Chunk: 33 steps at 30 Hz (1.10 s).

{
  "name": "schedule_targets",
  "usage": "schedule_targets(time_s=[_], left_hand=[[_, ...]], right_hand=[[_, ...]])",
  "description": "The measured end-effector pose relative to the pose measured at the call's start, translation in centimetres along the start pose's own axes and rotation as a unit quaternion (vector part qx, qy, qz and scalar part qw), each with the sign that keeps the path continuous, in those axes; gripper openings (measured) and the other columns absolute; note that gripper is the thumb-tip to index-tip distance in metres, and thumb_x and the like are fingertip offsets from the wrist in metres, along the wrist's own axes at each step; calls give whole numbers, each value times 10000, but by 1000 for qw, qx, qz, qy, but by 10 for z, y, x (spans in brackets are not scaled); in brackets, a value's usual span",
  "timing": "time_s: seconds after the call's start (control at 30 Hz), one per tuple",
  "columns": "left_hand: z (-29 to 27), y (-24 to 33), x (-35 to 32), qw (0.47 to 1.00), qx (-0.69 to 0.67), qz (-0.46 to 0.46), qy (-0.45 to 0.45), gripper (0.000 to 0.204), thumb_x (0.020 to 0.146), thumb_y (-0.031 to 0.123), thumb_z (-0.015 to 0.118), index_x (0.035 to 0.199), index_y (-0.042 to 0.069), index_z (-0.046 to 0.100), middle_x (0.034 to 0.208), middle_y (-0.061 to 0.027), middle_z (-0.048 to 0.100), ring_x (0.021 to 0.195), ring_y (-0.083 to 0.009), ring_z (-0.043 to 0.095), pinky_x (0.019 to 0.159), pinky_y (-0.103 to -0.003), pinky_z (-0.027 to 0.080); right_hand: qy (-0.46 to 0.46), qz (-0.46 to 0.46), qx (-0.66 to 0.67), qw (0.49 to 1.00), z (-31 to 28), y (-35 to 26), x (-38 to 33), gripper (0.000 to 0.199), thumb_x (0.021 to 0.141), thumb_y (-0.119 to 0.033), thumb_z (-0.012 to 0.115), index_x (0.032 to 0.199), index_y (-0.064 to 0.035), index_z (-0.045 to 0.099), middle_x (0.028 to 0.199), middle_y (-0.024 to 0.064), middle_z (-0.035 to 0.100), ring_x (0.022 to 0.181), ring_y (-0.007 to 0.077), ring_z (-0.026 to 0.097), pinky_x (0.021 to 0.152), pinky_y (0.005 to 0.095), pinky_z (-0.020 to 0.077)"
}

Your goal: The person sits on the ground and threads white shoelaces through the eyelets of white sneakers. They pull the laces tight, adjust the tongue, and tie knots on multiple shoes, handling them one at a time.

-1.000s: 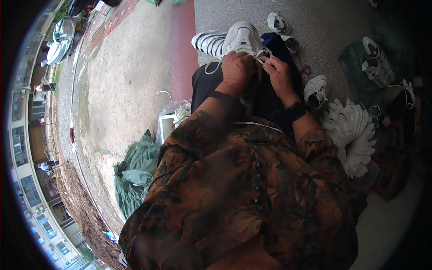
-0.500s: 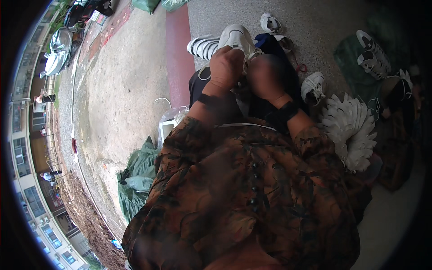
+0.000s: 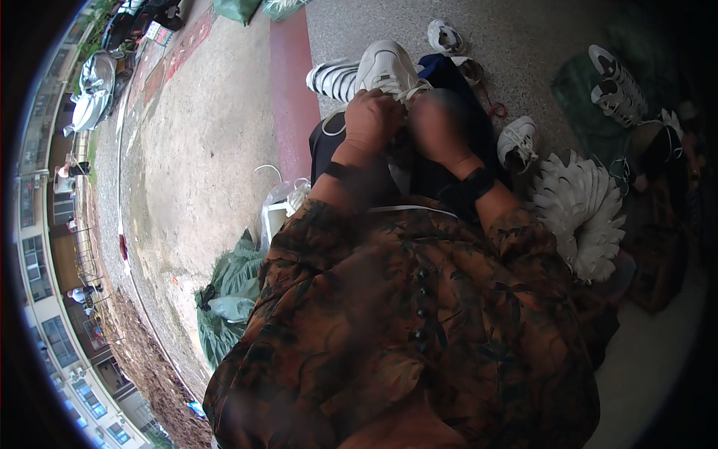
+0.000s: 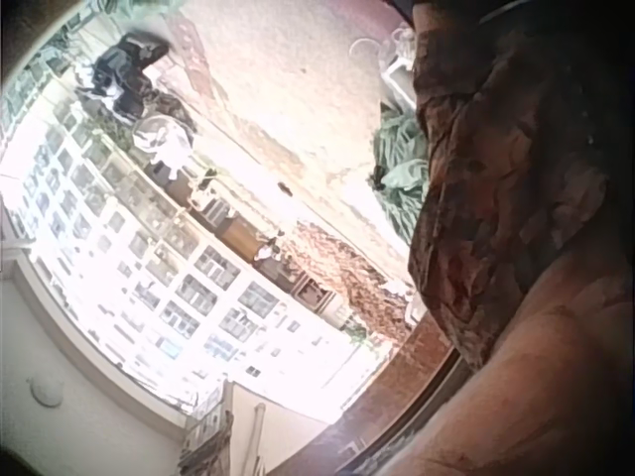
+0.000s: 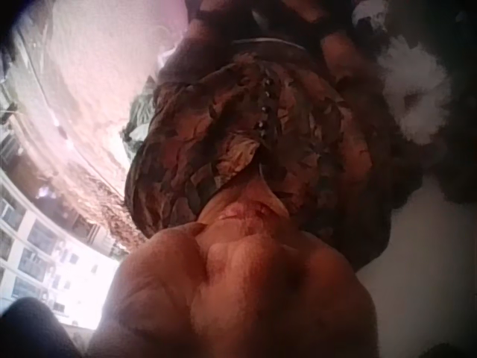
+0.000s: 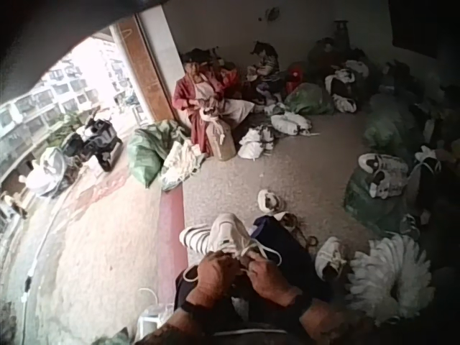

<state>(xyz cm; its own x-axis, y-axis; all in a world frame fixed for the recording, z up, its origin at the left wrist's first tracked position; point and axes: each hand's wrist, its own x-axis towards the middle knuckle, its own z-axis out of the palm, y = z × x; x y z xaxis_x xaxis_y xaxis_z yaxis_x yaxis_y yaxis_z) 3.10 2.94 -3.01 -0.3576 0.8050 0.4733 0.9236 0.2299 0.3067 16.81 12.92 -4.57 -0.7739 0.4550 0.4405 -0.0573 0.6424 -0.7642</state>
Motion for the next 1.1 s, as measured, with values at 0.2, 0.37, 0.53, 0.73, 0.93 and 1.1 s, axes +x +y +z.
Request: schedule_targets(time_s=[0.2, 0.37, 0.53, 0.73, 0.93, 1.1], left_hand=[[3, 7, -1, 999, -20, -6, 50, 50, 645, 180, 656, 651, 134, 638, 665, -38, 579, 668, -260, 564, 609, -368, 462], [12, 12, -1, 998, 29, -14, 46, 38, 646, 194, 635, 641, 157, 633, 641, -20, 558, 661, -253, 550, 592, -393, 419], [21, 10, 1, 998, 19, -31, 49, 47, 646, 203, 619, 629, 160, 628, 647, -7, 563, 690, -248, 553, 602, -411, 391], [-40, 17, 15, 988, 109, 70, -79, 47, 647, 195, 616, 630, 152, 625, 687, -11, 583, 768, -237, 561, 681, -394, 391], [-102, -42, -44, 977, 174, -49, -116, 27, 685, 135, 628, 660, 125, 626, 724, -26, 605, 784, -239, 577, 682, -387, 410], [-140, -78, -105, 953, 192, -177, -154, 56, 691, 139, 654, 656, 110, 621, 739, -44, 612, 788, -260, 580, 672, -403, 414]], right_hand=[[6, 17, 46, 999, -2, 1, 0, 109, 735, -25, 573, 670, 35, 508, 1119, 267, 549, 906, 425, 563, 762, 417, 476], [-28, 16, 18, 999, -4, -1, -2, 111, 725, -37, 594, 674, 27, 520, 1116, 280, 546, 976, 414, 552, 810, 416, 468], [-52, 5, -64, 997, -1, -7, -2, 44, 730, -4, 551, 720, 39, 547, 1160, 286, 518, 1023, 409, 537, 857, 417, 455], [-40, 1, -114, 993, 6, -13, -3, 117, 739, 54, 473, 804, 65, 570, 1164, 276, 519, 990, 400, 547, 847, 426, 454], [19, 40, -40, 998, -26, 3, -5, 9, 739, 41, 513, 746, 44, 518, 1040, 233, 604, 728, 325, 584, 635, 366, 443], [114, 6, -123, 986, -87, 49, -34, 72, 742, 46, 529, 690, 32, 480, 960, 190, 638, 632, 270, 572, 582, 334, 425]])
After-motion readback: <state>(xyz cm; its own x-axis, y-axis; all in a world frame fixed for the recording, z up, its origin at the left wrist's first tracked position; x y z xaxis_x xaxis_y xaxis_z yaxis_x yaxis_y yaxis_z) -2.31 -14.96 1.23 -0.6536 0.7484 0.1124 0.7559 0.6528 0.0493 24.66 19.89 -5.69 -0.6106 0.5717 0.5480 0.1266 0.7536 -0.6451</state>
